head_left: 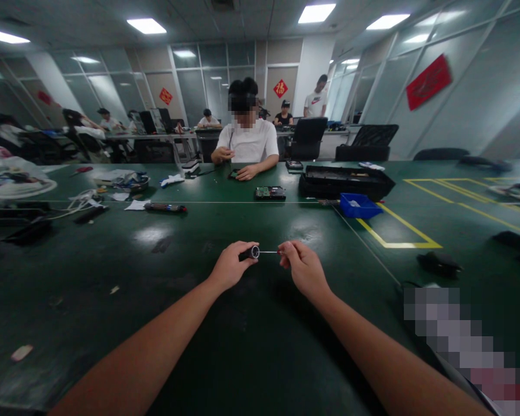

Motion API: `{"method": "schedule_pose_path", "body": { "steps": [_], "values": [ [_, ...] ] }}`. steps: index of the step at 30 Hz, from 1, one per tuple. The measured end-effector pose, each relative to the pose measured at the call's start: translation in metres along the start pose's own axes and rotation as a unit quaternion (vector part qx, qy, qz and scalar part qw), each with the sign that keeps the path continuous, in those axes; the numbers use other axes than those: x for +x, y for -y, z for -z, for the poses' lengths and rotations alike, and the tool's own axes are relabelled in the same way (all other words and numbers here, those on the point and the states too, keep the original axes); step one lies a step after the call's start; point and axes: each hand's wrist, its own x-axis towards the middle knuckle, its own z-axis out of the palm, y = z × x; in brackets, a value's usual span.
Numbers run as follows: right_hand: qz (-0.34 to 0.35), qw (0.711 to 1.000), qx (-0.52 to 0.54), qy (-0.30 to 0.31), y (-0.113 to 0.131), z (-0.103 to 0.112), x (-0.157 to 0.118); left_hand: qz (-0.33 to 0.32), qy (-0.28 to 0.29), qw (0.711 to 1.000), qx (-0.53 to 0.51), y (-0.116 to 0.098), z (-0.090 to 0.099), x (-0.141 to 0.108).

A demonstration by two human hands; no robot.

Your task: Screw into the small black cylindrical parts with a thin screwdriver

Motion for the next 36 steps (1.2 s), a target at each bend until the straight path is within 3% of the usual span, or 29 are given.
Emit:
{"method": "schedule_pose_path", "body": {
  "steps": [7, 12, 14, 20, 32, 36],
  "values": [
    [-0.08, 0.98, 0.172, -0.051, -0.01, -0.006, 0.003, 0.001, -0.009, 1.0, 0.022, -0.005, 0.001, 0.001],
    [-0.128, 0.961, 0.243, -0.033, -0.018, -0.005, 0.008, -0.087, -0.026, 0.992, 0.087, -0.012, 0.007, 0.003],
    [-0.149, 0.953, 0.258, -0.051, -0.021, -0.003, 0.011, -0.092, -0.014, 0.989, 0.114, -0.01, 0.007, 0.004],
    [-0.139, 0.965, 0.183, -0.126, -0.023, 0.002, 0.011, -0.045, 0.027, 0.993, 0.106, 0.0, 0.002, 0.004],
    [-0.051, 0.991, 0.11, -0.054, -0.013, -0.006, 0.005, -0.04, 0.014, 0.994, 0.1, -0.009, 0.001, 0.003],
    [-0.049, 0.993, 0.089, -0.061, -0.015, -0.006, 0.004, -0.037, 0.006, 0.994, 0.099, -0.008, 0.002, 0.003]
  ]
}}
